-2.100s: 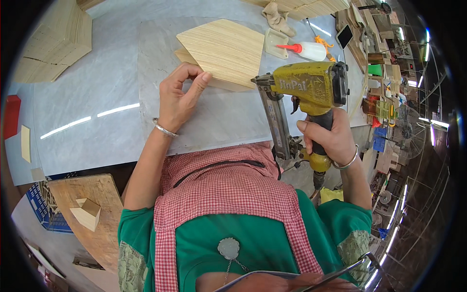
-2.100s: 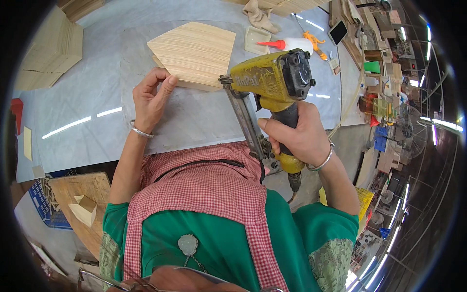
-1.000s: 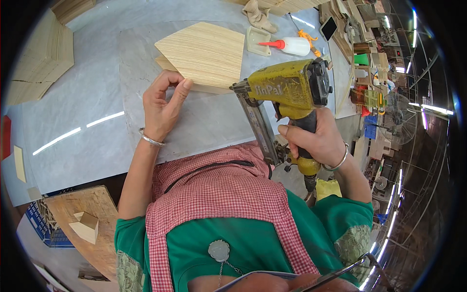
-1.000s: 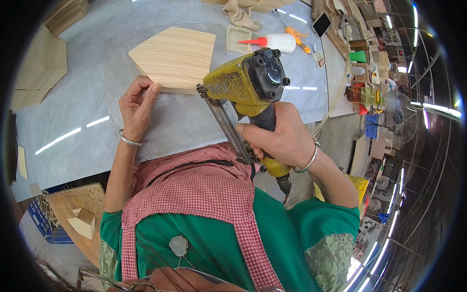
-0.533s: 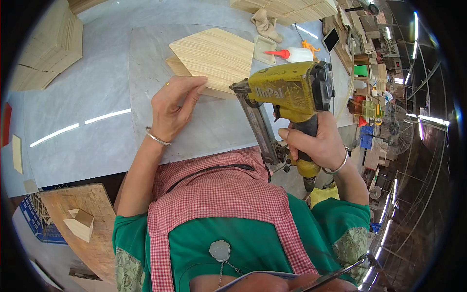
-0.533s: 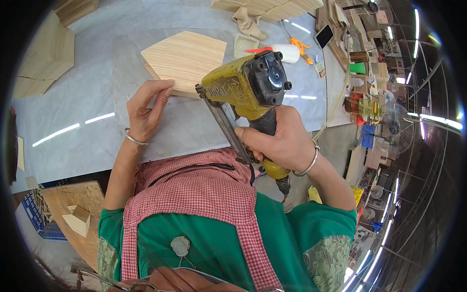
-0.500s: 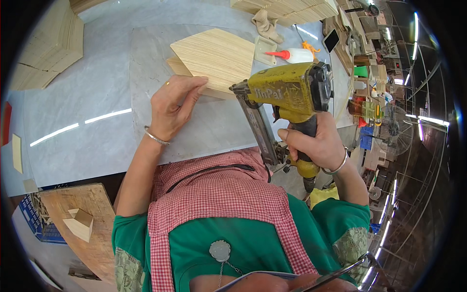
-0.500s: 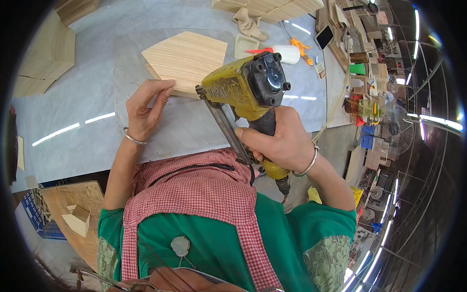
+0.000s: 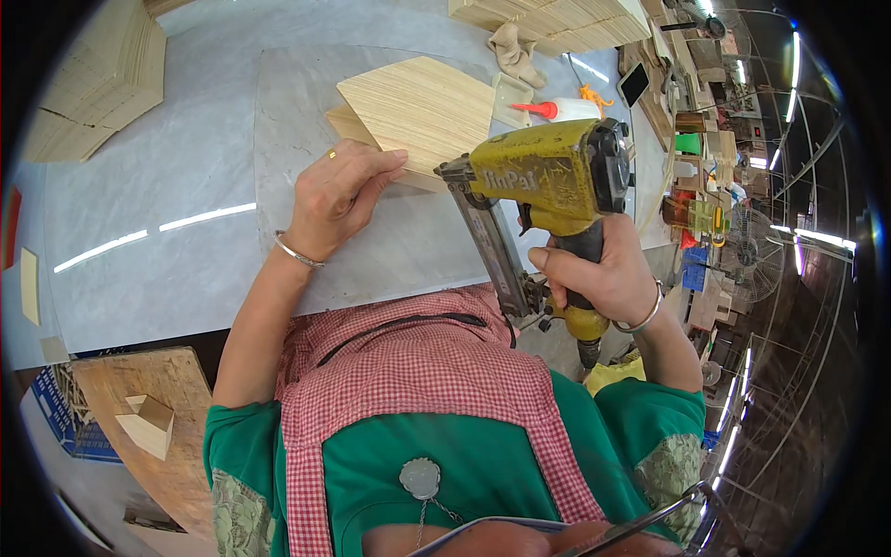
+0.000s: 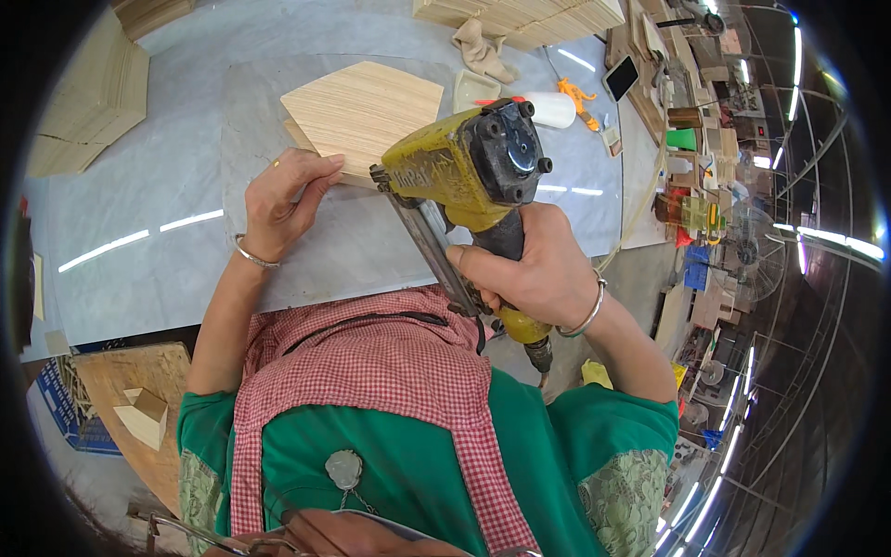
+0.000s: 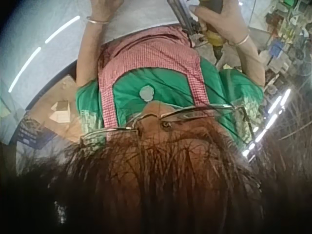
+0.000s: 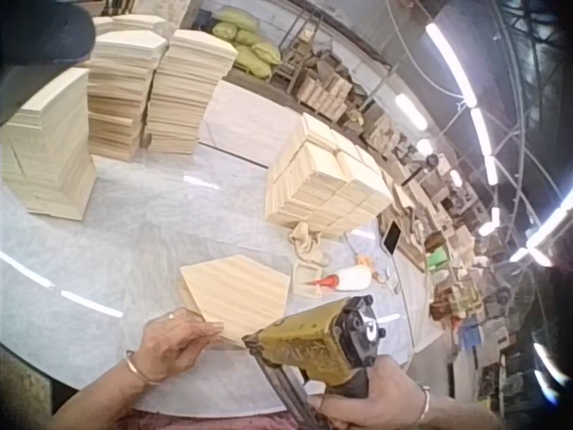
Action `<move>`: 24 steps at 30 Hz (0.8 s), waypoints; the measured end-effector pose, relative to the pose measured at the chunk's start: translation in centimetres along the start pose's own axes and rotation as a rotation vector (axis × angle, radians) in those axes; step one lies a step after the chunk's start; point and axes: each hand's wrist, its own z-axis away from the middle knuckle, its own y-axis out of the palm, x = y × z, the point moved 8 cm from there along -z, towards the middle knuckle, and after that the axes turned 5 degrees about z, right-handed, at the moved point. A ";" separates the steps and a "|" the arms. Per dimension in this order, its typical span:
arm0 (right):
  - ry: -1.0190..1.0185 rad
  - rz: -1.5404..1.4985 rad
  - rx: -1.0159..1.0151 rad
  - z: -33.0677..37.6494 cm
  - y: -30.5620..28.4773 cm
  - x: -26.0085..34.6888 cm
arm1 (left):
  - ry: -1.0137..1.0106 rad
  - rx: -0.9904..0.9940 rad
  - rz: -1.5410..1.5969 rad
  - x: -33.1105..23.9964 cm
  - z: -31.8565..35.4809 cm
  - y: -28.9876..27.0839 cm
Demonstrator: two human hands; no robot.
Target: Assembling wooden birdhouses or decorative boxes using wood glue and a pneumatic nail gun.
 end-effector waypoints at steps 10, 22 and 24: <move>-0.001 0.034 0.034 -0.5 0.7 1.1 | -0.039 -0.002 0.046 0.2 -0.1 -0.2; -0.038 0.052 0.042 -1.0 1.3 1.7 | -0.139 0.024 0.063 0.7 0.0 0.0; -0.027 0.065 0.049 -1.0 1.2 1.8 | -0.118 -0.025 0.060 0.5 -0.1 -0.2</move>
